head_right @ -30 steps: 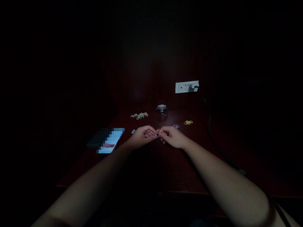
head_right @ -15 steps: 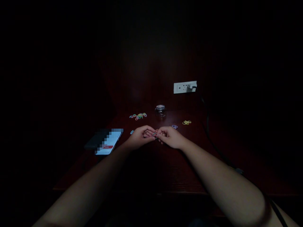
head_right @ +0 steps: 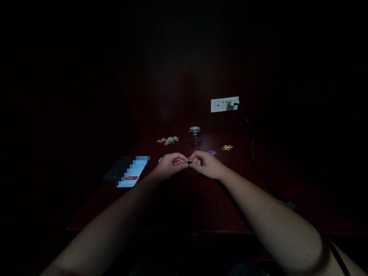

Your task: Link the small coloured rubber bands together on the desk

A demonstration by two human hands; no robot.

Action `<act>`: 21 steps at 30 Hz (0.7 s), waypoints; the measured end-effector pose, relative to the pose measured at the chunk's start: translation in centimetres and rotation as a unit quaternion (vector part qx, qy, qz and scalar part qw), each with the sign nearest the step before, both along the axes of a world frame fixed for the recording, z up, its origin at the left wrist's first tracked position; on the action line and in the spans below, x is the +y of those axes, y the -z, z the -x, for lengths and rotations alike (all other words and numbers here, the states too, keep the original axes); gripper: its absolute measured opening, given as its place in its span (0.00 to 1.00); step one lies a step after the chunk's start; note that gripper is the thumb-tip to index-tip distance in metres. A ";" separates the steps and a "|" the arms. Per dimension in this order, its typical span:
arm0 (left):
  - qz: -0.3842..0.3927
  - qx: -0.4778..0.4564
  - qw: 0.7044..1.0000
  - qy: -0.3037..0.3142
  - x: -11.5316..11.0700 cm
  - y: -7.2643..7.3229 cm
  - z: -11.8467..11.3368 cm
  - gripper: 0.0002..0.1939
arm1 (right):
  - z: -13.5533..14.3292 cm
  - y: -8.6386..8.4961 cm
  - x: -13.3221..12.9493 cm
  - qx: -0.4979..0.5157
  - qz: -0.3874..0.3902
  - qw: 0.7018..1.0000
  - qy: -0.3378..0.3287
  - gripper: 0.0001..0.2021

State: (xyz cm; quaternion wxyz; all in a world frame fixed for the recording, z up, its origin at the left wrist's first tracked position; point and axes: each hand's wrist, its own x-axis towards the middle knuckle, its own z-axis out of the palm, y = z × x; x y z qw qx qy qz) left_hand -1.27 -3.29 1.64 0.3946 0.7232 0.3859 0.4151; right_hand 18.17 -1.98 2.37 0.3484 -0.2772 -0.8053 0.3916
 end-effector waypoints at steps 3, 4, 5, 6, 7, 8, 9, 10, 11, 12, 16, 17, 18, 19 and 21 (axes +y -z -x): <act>-0.005 0.015 1.000 -0.021 -0.1 -0.1 0.0 0.16 | -0.1 0.0 0.1 0.005 -0.022 1.000 -0.001 0.13; -0.004 0.020 0.999 -0.026 -0.1 -0.2 0.0 0.15 | -0.2 -0.1 0.1 0.005 -0.024 1.000 -0.002 0.13; -0.003 0.022 0.999 -0.027 -0.1 -0.3 0.0 0.15 | -0.2 -0.1 0.1 0.007 -0.025 1.000 -0.002 0.13; -0.002 0.024 0.999 -0.026 -0.2 -0.4 0.0 0.14 | -0.2 -0.1 0.1 0.008 -0.026 1.000 -0.001 0.13; 0.000 0.026 0.999 -0.022 -0.2 -0.5 0.0 0.14 | -0.1 -0.1 0.0 0.007 -0.028 1.000 0.001 0.12; 0.002 0.028 0.999 -0.019 -0.3 -0.5 0.1 0.13 | -0.1 -0.2 0.0 0.005 -0.031 1.000 0.003 0.11; 0.003 0.030 0.999 -0.017 -0.3 -0.6 0.1 0.13 | 0.0 -0.2 0.0 0.002 -0.034 0.999 0.005 0.11; 0.004 0.033 0.999 -0.016 -0.3 -0.7 0.1 0.13 | 0.0 -0.2 0.0 -0.002 -0.037 0.999 0.008 0.10; 0.005 0.035 0.999 -0.015 -0.4 -0.7 0.1 0.12 | 0.0 -0.3 -0.1 -0.004 -0.038 0.999 0.013 0.10; 0.005 0.036 0.999 -0.015 -0.4 -0.7 0.1 0.13 | 0.1 -0.3 -0.1 -0.005 -0.037 0.999 0.017 0.10; 0.001 0.030 0.999 -0.021 -0.3 -0.4 0.0 0.14 | 0.1 -0.5 -0.3 -0.006 -0.034 0.999 0.024 0.09; 0.000 0.026 0.999 -0.024 -0.2 -0.3 0.0 0.14 | 0.1 -0.6 -0.3 -0.007 -0.037 0.999 0.026 0.09; 0.002 0.019 1.000 -0.024 -0.1 -0.2 -0.1 0.15 | 0.1 -0.6 -0.3 -0.007 -0.041 0.999 0.030 0.09; 0.003 0.010 1.000 -0.022 0.0 0.0 -0.1 0.15 | 0.1 -0.6 -0.3 -0.007 -0.044 0.998 0.034 0.09; 0.006 -0.005 1.000 -0.018 0.1 0.2 0.0 0.15 | 0.1 -0.6 -0.3 -0.006 -0.050 0.998 0.040 0.08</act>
